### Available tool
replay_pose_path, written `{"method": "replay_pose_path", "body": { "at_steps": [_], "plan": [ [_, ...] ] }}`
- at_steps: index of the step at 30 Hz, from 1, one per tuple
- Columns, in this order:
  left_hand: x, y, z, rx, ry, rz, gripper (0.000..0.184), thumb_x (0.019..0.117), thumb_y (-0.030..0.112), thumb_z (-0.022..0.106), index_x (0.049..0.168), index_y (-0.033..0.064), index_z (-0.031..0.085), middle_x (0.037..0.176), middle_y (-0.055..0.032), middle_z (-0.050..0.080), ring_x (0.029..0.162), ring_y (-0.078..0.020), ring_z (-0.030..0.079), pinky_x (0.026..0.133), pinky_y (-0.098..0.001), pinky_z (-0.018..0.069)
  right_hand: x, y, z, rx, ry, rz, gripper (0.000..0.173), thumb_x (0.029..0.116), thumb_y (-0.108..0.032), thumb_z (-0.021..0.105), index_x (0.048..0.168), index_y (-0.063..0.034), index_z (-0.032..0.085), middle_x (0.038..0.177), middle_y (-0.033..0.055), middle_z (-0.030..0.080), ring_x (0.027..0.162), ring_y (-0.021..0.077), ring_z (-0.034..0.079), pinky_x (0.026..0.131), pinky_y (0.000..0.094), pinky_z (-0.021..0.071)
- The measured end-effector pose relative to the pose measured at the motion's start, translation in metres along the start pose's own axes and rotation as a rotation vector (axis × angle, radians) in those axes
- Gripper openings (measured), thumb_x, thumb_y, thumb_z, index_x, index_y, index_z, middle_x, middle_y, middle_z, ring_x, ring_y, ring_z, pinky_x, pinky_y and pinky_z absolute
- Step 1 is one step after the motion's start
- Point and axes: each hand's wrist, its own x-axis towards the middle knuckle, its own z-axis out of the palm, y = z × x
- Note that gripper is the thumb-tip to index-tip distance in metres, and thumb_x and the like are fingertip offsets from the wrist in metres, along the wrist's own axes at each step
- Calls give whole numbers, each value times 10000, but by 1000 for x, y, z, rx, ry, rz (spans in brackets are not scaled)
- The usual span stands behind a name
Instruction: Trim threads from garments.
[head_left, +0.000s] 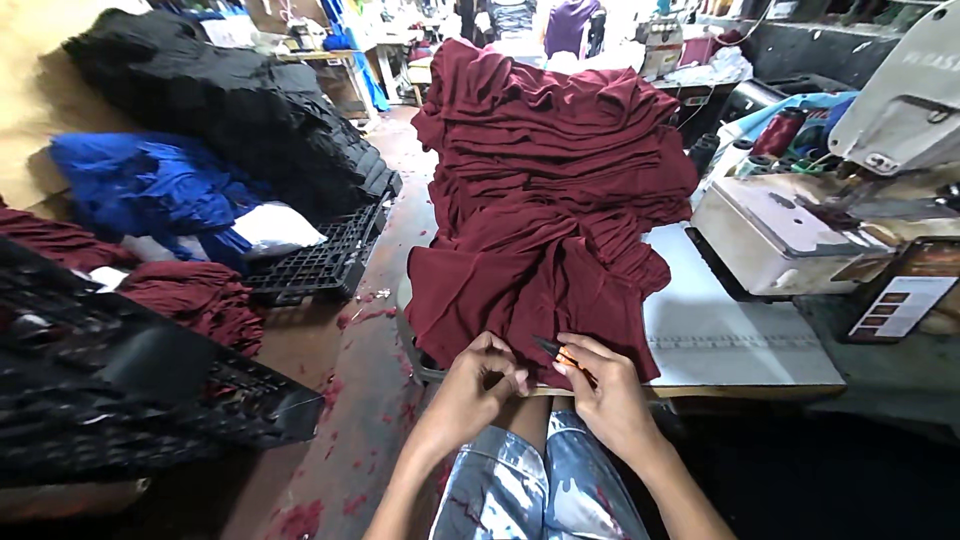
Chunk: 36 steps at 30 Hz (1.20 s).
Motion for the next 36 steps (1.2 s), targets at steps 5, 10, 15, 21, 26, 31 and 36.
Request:
{"method": "replay_pose_path", "body": {
  "at_steps": [5,10,15,21,26,31,36],
  "plan": [
    [-16,43,-17,343,-248,-160,435,895,443,759,1000,21,769,1125,-171,692,996,-329,680,911,-549,537,7,2,-21,265,-51,242,200,916,-132,683,1061,-18,760,1120,75,734,995,76,703,863,251,593],
    [11,32,31,311,337,-76,389,854,443,794,802,61,748,881,-75,679,740,-205,675,698,-439,585,5,0,-20,328,-33,301,184,900,-128,696,1049,-39,758,1074,37,742,938,45,703,832,214,589],
    [21,22,41,167,285,-102,151,946,184,712,914,43,757,1032,-81,696,889,-192,701,823,-424,600,2,5,-24,333,-45,319,204,903,-143,700,1067,-30,749,1070,36,742,961,42,701,846,211,587],
    [12,8,11,-96,141,-56,145,968,134,624,882,80,727,1044,-14,697,985,-80,661,860,-269,561,-5,18,-24,348,-153,156,217,886,-114,695,1064,-12,765,1261,84,705,1131,75,673,947,231,570],
    [9,4,7,-190,96,-70,125,942,181,660,870,109,733,1090,-8,682,1050,-90,644,889,-264,552,-7,13,-22,157,-192,68,216,888,-108,692,1066,-21,778,1327,108,675,1195,126,657,988,286,554],
    [4,5,12,-216,117,-87,97,897,197,736,870,107,760,1137,-37,638,988,-94,653,828,-242,582,-3,-3,-21,71,-207,115,196,897,-109,693,1055,-33,780,1321,109,672,1174,173,665,979,346,558],
    [4,5,11,-216,143,-91,97,899,189,724,854,107,752,1116,-30,638,1007,-88,634,838,-227,561,2,-5,-32,32,-291,139,187,906,-100,695,1055,-22,777,1343,117,661,1202,188,655,1003,351,547]
  ]
}}
